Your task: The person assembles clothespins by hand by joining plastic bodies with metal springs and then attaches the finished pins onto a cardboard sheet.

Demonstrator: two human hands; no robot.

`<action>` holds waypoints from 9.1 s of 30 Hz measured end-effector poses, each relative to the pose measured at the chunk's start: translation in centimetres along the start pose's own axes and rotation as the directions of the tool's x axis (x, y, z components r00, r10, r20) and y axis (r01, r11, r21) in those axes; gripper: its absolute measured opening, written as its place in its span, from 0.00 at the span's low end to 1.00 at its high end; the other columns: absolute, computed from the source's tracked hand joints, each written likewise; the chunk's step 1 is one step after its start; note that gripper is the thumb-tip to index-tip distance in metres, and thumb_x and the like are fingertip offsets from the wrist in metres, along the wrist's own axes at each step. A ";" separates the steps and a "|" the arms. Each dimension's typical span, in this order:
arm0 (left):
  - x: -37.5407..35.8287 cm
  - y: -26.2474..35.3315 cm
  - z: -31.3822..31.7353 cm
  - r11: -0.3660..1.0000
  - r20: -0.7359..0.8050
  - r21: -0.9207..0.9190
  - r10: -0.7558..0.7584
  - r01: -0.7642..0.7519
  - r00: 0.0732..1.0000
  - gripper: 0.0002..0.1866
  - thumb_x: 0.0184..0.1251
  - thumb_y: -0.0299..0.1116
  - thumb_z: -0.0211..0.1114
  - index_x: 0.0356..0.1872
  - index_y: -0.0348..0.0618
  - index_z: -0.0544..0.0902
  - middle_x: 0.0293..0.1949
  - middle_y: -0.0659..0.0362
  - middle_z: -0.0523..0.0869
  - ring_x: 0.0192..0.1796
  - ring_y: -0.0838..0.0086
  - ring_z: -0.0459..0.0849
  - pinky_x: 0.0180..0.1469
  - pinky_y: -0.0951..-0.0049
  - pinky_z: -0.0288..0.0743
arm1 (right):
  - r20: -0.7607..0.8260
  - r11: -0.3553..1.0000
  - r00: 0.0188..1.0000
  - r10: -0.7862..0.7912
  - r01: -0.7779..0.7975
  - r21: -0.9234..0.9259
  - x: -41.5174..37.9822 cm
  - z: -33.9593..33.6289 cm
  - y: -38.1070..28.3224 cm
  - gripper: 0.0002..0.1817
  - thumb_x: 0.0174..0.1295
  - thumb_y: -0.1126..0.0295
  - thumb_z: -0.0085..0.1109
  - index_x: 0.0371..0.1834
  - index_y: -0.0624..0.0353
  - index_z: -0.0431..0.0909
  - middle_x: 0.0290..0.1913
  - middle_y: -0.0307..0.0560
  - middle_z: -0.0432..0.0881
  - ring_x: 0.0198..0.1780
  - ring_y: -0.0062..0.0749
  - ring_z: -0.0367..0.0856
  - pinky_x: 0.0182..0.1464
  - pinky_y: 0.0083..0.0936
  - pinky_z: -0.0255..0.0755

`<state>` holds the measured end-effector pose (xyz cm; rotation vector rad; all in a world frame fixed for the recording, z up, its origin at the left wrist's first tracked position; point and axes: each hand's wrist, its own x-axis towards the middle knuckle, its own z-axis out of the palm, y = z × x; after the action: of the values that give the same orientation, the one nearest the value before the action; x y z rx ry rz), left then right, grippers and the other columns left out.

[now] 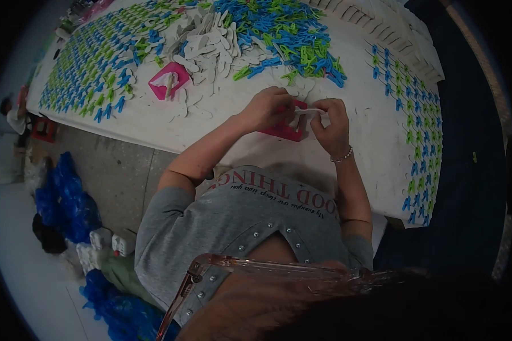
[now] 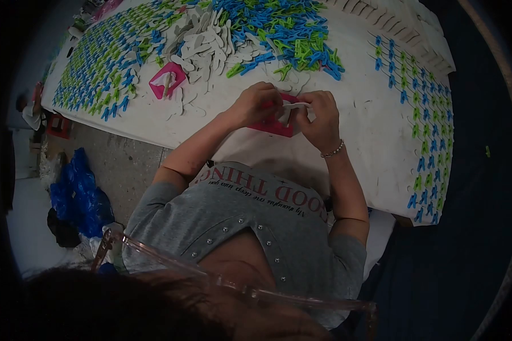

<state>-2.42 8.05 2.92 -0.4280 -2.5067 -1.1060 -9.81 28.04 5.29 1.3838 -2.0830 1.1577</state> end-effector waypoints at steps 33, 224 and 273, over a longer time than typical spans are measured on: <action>-1.2 -0.6 -0.2 0.995 -0.032 -0.078 -0.069 0.067 0.997 0.13 0.49 0.31 0.67 0.38 0.44 0.78 0.35 0.55 0.83 0.41 0.56 0.78 0.45 0.61 0.71 | 0.212 0.986 0.966 0.145 -0.157 0.045 -2.8 2.1 1.8 0.15 0.50 0.78 0.61 0.43 0.61 0.74 0.38 0.48 0.78 0.38 0.36 0.78 0.43 0.30 0.73; -1.2 -0.1 -1.1 0.990 0.022 -0.105 -0.096 0.097 0.995 0.15 0.51 0.26 0.66 0.42 0.44 0.78 0.40 0.57 0.81 0.46 0.63 0.76 0.51 0.66 0.71 | 0.236 0.984 0.961 0.147 -0.166 0.063 -2.5 2.0 1.5 0.15 0.48 0.77 0.60 0.41 0.57 0.74 0.31 0.43 0.77 0.35 0.39 0.76 0.41 0.35 0.69; -1.1 1.7 -1.7 0.415 0.232 -0.811 -0.418 0.412 0.878 0.19 0.53 0.15 0.64 0.44 0.44 0.71 0.36 0.66 0.72 0.39 0.83 0.74 0.43 0.81 0.70 | 0.198 0.481 0.819 0.538 -0.491 0.726 0.8 -3.0 -0.4 0.13 0.63 0.80 0.56 0.50 0.65 0.71 0.44 0.44 0.79 0.43 0.22 0.81 0.43 0.19 0.79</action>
<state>-0.33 7.72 4.61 0.0142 -1.8861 -2.5447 -10.16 29.91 7.73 0.9319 -2.1099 2.5308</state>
